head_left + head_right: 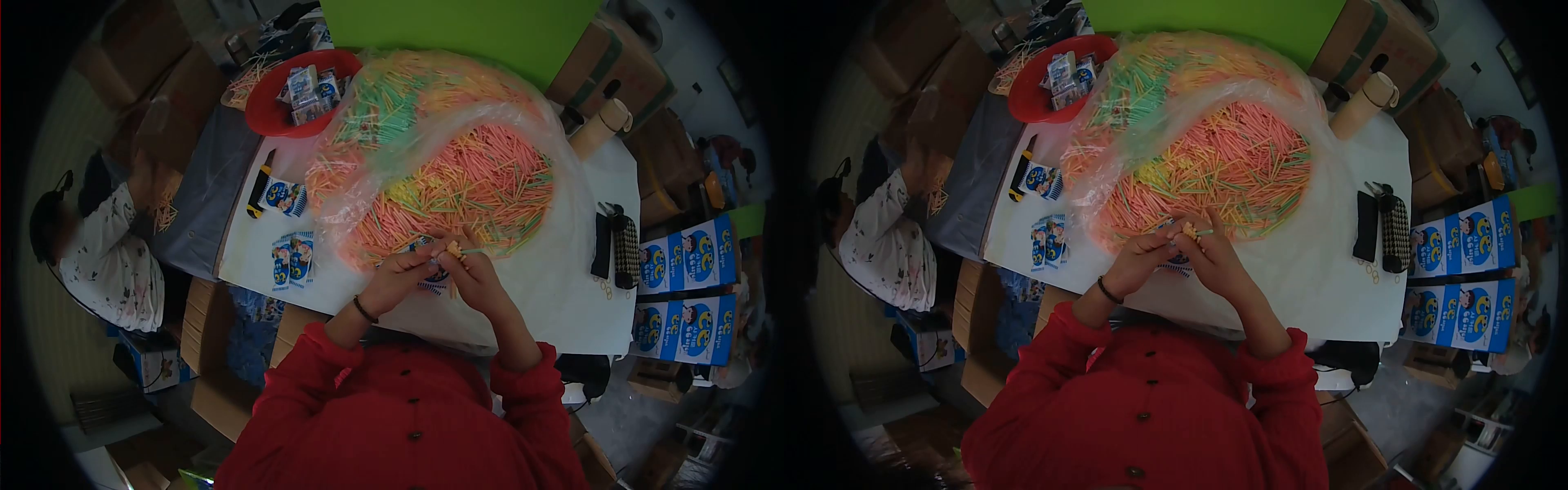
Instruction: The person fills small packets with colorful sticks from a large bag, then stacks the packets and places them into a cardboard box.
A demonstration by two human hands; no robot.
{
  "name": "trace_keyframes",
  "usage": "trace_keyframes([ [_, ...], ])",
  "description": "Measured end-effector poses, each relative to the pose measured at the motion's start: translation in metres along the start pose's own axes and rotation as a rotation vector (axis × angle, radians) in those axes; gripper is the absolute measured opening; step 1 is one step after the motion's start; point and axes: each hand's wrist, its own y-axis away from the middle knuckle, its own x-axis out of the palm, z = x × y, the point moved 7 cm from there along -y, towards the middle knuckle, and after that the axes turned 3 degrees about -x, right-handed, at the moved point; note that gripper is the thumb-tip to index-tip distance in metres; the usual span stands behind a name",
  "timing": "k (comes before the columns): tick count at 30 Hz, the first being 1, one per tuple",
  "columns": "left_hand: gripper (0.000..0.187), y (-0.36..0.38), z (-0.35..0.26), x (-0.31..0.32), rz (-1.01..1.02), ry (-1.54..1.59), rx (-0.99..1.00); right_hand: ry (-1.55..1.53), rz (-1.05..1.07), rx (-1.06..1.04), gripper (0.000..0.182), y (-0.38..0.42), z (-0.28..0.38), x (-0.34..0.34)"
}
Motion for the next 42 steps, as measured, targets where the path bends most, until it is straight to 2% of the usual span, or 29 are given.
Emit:
trace_keyframes([
  [4,0.030,-0.013,-0.014,0.007,0.013,-0.058,0.116,0.016,0.066,0.074,0.024,-0.007,-0.005,-0.006],
  [6,0.029,-0.023,-0.021,0.011,0.023,-0.035,0.109,0.057,0.078,0.075,0.025,-0.016,-0.002,-0.017],
  [8,0.028,-0.031,-0.025,0.016,0.036,-0.009,0.090,-0.554,-0.094,0.167,0.026,-0.023,-0.009,-0.034],
  [12,0.029,-0.043,-0.028,0.018,0.068,0.142,0.082,-0.505,-0.177,0.150,0.026,-0.028,-0.012,-0.055],
  [13,0.029,-0.043,-0.031,0.020,0.076,0.173,0.078,-0.448,-0.258,0.160,0.027,-0.026,-0.016,-0.062],
  [17,0.031,-0.040,-0.035,0.019,0.008,0.188,0.127,-0.361,-0.496,0.249,0.026,-0.007,-0.043,-0.082],
  [18,0.032,-0.041,-0.030,0.012,-0.006,0.155,0.135,-0.360,-0.499,0.255,0.026,-0.001,-0.048,-0.081],
  [20,0.034,-0.042,-0.029,0.006,-0.025,0.121,0.145,-0.286,-0.542,0.180,0.023,0.002,-0.042,-0.082],
  [22,0.033,-0.040,-0.026,0.005,-0.030,-0.012,0.135,-0.190,-0.485,0.182,0.022,-0.001,-0.029,-0.073],
  [24,0.032,-0.038,-0.022,0.009,-0.025,-0.008,0.103,-0.093,-0.431,0.175,0.022,-0.004,-0.021,-0.067],
  [26,0.030,-0.036,-0.025,0.011,-0.042,-0.009,0.080,0.062,-0.355,0.069,0.020,-0.011,-0.013,-0.056],
  [29,0.029,-0.029,-0.025,0.007,-0.082,0.021,0.079,-0.161,-0.340,0.128,0.016,-0.013,-0.013,-0.048],
  [30,0.029,-0.027,-0.025,0.006,-0.060,-0.065,0.094,-0.182,-0.322,0.121,0.016,-0.014,-0.007,-0.048],
  [32,0.030,-0.021,-0.023,0.002,-0.060,-0.157,0.101,0.075,-0.197,0.125,0.019,-0.018,0.011,-0.044],
  [33,0.033,-0.018,-0.023,0.006,-0.008,-0.165,0.134,0.060,-0.189,0.118,0.019,-0.022,0.014,-0.043],
  [35,0.036,-0.010,-0.022,0.008,0.049,-0.173,0.163,0.444,0.138,0.050,0.024,-0.027,0.022,-0.023],
  [38,0.031,0.002,-0.022,0.006,0.011,-0.055,0.142,0.338,0.139,-0.054,0.033,-0.032,0.047,-0.006],
  [39,0.029,0.011,-0.031,0.001,-0.078,0.018,0.190,0.348,0.136,-0.043,0.033,-0.033,0.052,-0.004],
  [41,0.026,0.031,-0.042,-0.012,-0.210,0.141,0.227,0.307,-0.004,-0.262,0.032,-0.031,0.076,-0.014],
  [42,0.025,0.042,-0.044,-0.023,-0.257,0.191,0.218,0.325,-0.003,-0.241,0.032,-0.025,0.068,-0.021],
])
